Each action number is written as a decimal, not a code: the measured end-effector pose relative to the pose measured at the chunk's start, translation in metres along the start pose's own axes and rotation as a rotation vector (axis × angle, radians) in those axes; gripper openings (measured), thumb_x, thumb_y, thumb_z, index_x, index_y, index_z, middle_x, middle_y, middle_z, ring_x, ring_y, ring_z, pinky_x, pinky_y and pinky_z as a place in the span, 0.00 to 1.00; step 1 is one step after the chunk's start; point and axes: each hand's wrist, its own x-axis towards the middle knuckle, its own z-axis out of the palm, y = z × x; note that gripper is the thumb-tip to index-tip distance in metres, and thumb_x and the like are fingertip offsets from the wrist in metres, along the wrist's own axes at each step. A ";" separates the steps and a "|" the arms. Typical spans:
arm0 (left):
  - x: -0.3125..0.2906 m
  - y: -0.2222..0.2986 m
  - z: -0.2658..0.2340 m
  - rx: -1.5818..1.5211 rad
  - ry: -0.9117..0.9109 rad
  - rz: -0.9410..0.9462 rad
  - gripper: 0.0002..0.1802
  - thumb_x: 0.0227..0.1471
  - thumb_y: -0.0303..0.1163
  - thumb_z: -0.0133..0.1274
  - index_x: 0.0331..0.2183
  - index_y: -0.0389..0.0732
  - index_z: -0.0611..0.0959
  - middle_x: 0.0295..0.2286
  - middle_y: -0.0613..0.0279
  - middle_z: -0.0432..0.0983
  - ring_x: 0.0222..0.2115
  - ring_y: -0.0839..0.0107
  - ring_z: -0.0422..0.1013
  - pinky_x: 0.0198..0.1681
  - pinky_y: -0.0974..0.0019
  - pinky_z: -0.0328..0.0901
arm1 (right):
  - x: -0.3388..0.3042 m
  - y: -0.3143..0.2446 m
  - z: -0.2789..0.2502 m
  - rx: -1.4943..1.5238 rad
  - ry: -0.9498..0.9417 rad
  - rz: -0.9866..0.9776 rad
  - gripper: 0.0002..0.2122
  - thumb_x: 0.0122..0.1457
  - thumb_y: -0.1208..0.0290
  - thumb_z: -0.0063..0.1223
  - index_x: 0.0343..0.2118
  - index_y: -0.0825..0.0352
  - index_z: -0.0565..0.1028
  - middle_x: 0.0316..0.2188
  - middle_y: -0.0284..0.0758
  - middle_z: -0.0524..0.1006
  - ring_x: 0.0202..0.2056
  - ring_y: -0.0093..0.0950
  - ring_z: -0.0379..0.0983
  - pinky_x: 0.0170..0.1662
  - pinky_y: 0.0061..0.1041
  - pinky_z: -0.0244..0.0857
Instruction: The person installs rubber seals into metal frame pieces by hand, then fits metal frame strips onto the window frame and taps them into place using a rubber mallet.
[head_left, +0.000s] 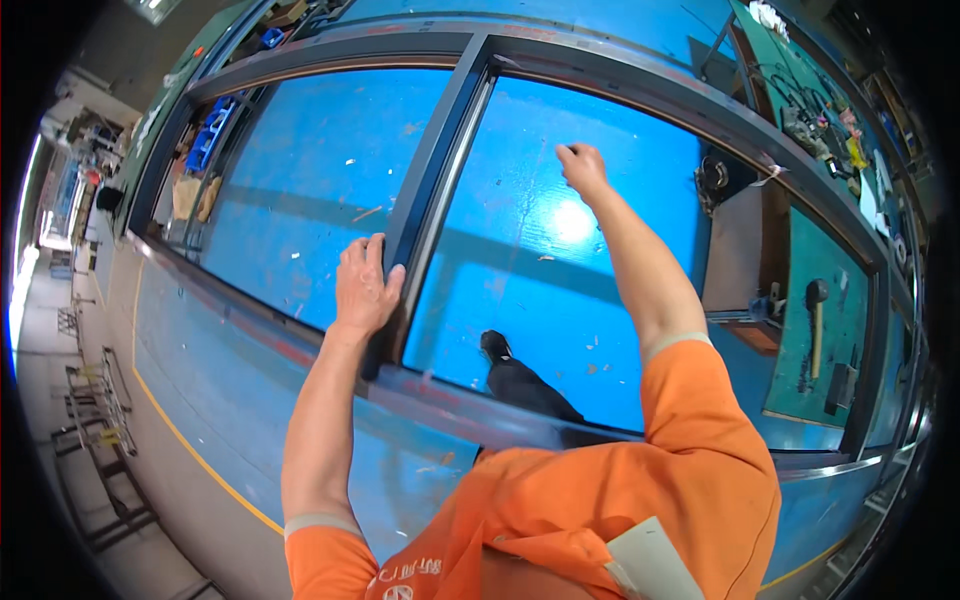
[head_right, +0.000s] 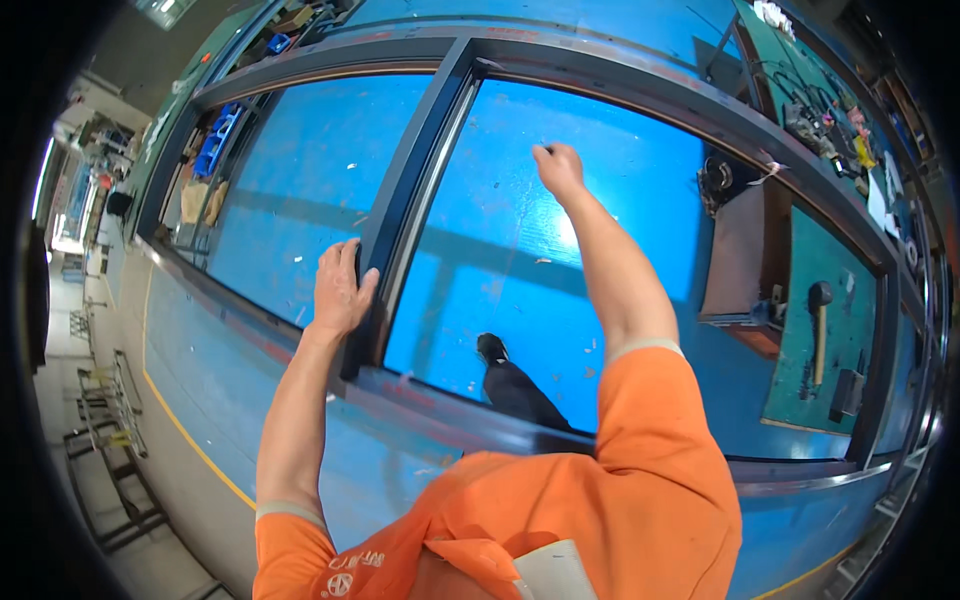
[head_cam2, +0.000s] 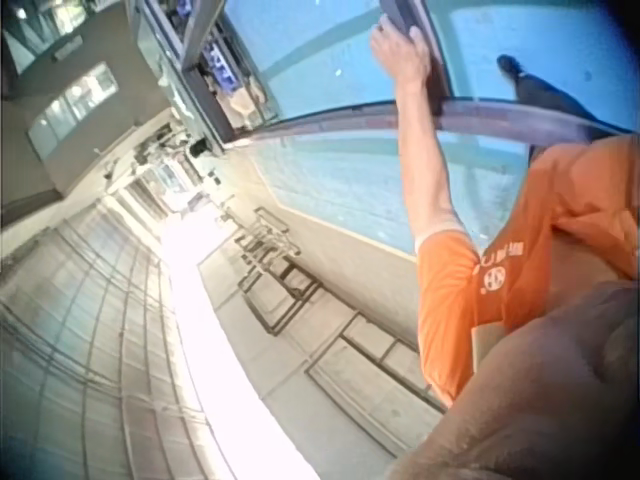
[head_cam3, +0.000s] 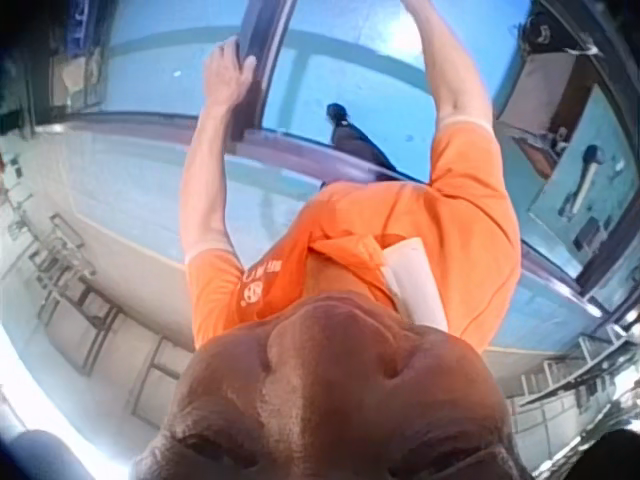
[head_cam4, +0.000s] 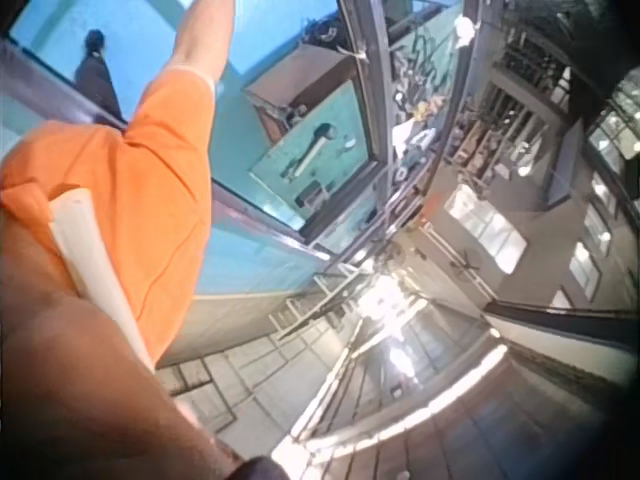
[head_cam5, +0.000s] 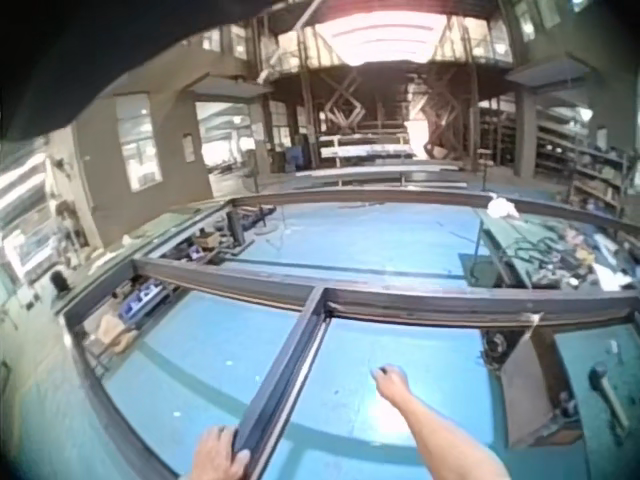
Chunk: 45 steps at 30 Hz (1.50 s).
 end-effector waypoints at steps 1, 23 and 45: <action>0.016 -0.009 0.008 -0.035 -0.065 0.001 0.31 0.55 0.33 0.53 0.59 0.34 0.69 0.45 0.42 0.72 0.43 0.44 0.70 0.49 0.49 0.66 | 0.026 -0.013 0.027 -0.029 0.019 -0.023 0.21 0.57 0.55 0.50 0.29 0.74 0.80 0.29 0.47 0.82 0.31 0.49 0.75 0.40 0.42 0.69; 0.038 -0.013 0.024 -0.369 -0.222 0.028 0.41 0.50 0.33 0.58 0.60 0.18 0.63 0.40 0.39 0.71 0.30 0.56 0.70 0.31 0.64 0.70 | 0.179 -0.070 0.164 -0.356 -0.027 0.270 0.19 0.60 0.59 0.48 0.39 0.72 0.82 0.38 0.48 0.83 0.41 0.50 0.78 0.47 0.42 0.72; 0.025 -0.024 0.026 -0.306 -0.323 0.037 0.47 0.48 0.33 0.60 0.62 0.22 0.57 0.44 0.41 0.67 0.31 0.56 0.69 0.29 0.65 0.69 | 0.233 -0.058 0.209 0.061 0.295 0.518 0.19 0.59 0.61 0.48 0.36 0.75 0.82 0.38 0.49 0.83 0.38 0.47 0.80 0.45 0.36 0.73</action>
